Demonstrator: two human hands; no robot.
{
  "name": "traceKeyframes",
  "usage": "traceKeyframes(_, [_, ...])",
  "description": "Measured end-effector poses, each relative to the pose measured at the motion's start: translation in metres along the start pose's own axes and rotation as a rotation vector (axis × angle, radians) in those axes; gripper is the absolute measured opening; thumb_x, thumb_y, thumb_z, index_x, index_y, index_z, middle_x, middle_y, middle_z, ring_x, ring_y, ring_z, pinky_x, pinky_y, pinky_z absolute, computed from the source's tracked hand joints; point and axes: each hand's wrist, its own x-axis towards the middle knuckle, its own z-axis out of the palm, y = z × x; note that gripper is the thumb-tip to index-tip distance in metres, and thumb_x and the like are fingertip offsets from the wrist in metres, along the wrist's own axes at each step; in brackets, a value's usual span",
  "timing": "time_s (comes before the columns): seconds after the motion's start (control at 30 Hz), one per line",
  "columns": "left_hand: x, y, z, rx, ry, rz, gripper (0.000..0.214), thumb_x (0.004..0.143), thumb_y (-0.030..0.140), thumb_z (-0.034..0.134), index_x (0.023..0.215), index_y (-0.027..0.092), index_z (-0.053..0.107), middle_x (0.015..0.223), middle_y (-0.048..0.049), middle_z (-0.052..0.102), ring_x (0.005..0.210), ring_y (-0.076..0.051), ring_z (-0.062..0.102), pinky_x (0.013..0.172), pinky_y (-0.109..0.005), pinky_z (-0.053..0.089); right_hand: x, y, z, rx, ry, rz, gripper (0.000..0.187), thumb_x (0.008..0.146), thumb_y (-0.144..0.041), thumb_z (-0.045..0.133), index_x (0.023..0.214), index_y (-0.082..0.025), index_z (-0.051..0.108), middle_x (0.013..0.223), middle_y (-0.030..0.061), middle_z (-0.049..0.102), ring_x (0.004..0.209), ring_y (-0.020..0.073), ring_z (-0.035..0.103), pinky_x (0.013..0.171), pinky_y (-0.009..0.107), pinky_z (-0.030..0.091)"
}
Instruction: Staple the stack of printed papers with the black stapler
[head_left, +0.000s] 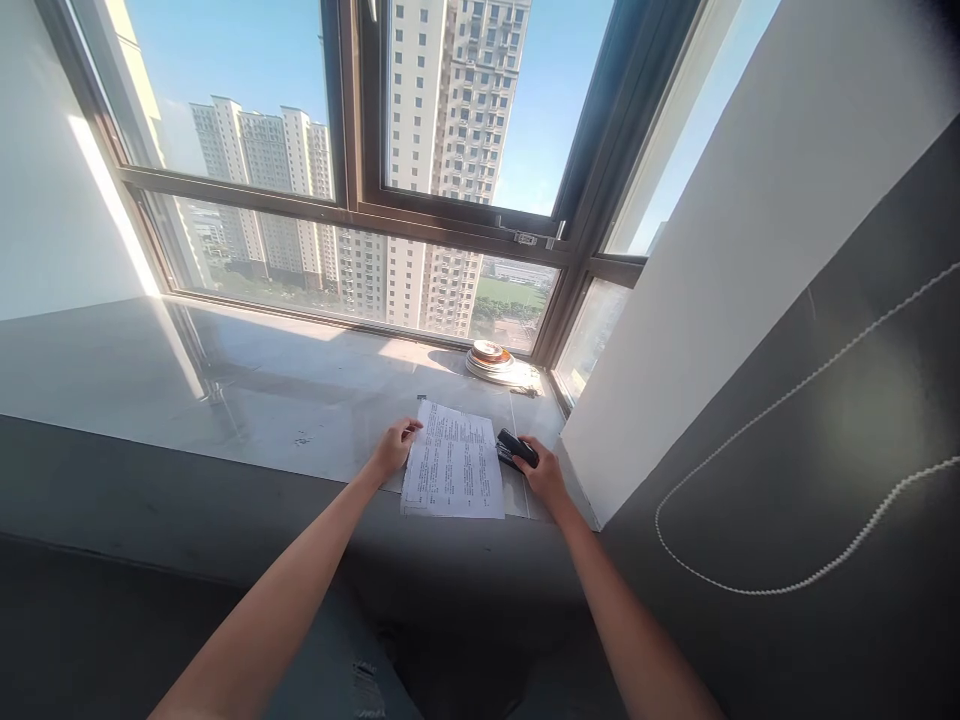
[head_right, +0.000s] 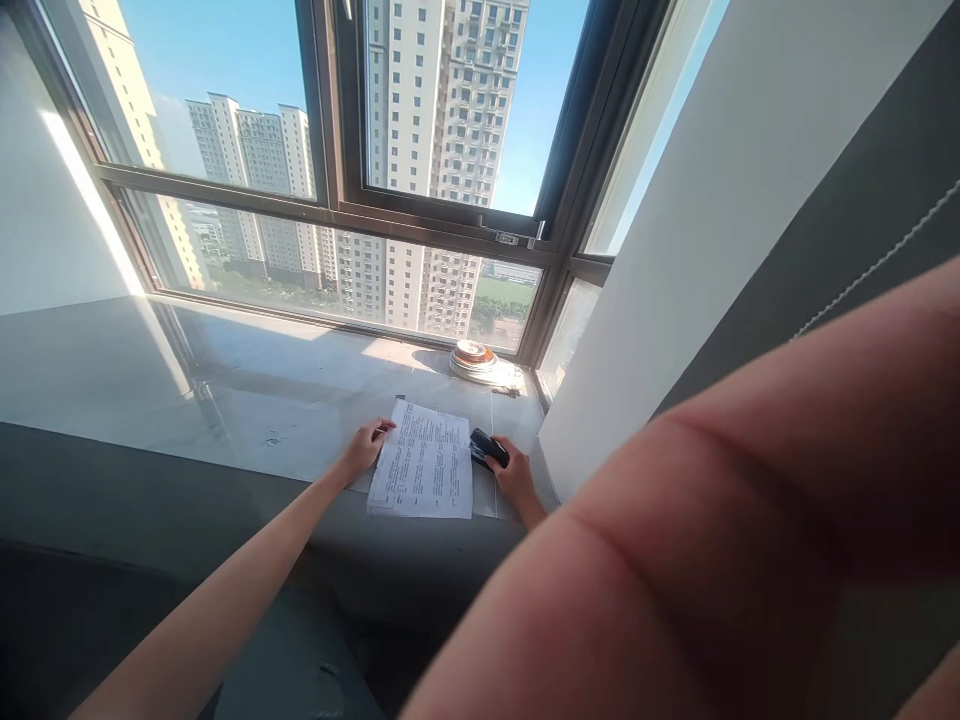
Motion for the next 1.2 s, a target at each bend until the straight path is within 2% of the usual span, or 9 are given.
traceKeyframes(0.17, [-0.001,0.001,0.001,-0.008,-0.073,-0.008,0.03,0.093,0.035,0.056,0.115,0.018,0.067,0.114,-0.0148,0.069,0.096,-0.026,0.065,0.084,-0.038,0.052,0.0,0.001,0.0,0.009,-0.011,-0.002,0.046,0.083,-0.046,0.066,0.123,-0.022,0.069,0.108,0.0079,0.077,0.095,0.0291,0.07,0.089,0.041,0.052])
traceKeyframes(0.37, [-0.002,0.003,0.002,0.013,-0.03,0.034,0.025,0.089,0.03,0.056,0.107,0.017,0.069,0.119,-0.0162,0.069,0.095,-0.026,0.065,0.088,-0.041,0.053,0.0,0.002,0.001,0.019,0.001,-0.01,0.045,0.083,-0.046,0.066,0.121,-0.023,0.069,0.11,0.0072,0.077,0.097,0.0288,0.071,0.09,0.042,0.054])
traceKeyframes(0.67, [-0.006,0.013,-0.001,0.013,-0.022,0.017,0.034,0.092,0.043,0.059,0.108,0.016,0.07,0.121,-0.019,0.068,0.1,-0.029,0.065,0.084,-0.041,0.056,0.0,0.006,0.002,-0.005,0.0,-0.017,0.045,0.084,-0.046,0.065,0.123,-0.023,0.069,0.106,0.0071,0.077,0.091,0.028,0.071,0.086,0.041,0.054])
traceKeyframes(0.8, [-0.005,0.013,-0.001,0.051,-0.057,-0.009,0.038,0.092,0.047,0.056,0.106,0.016,0.073,0.118,-0.0182,0.071,0.101,-0.031,0.066,0.081,-0.039,0.054,0.001,0.005,0.002,-0.018,0.012,-0.026,0.046,0.083,-0.046,0.066,0.121,-0.022,0.07,0.101,0.0076,0.077,0.088,0.0284,0.071,0.084,0.041,0.054])
traceKeyframes(1.0, [-0.003,0.008,0.0,0.073,-0.102,-0.053,0.041,0.091,0.046,0.053,0.106,0.015,0.075,0.105,-0.0161,0.075,0.09,-0.03,0.067,0.072,-0.037,0.051,0.0,0.002,0.001,-0.003,0.004,-0.032,0.046,0.083,-0.046,0.065,0.122,-0.022,0.07,0.106,0.0082,0.077,0.095,0.0297,0.07,0.09,0.042,0.053])
traceKeyframes(1.1, [-0.002,0.003,0.001,0.039,-0.089,-0.029,0.04,0.087,0.045,0.059,0.111,0.017,0.073,0.113,-0.015,0.073,0.089,-0.029,0.068,0.073,-0.037,0.054,0.001,0.003,0.001,-0.002,-0.001,-0.033,0.045,0.083,-0.045,0.065,0.122,-0.023,0.07,0.108,0.0076,0.077,0.096,0.0294,0.071,0.09,0.043,0.053])
traceKeyframes(1.2, [-0.002,-0.002,0.0,0.009,-0.05,-0.019,0.04,0.084,0.045,0.063,0.115,0.019,0.071,0.125,-0.0137,0.07,0.094,-0.029,0.068,0.081,-0.04,0.056,0.001,0.003,0.001,0.003,-0.001,-0.035,0.044,0.084,-0.045,0.064,0.122,-0.023,0.07,0.109,0.0073,0.077,0.094,0.0293,0.071,0.091,0.044,0.053])
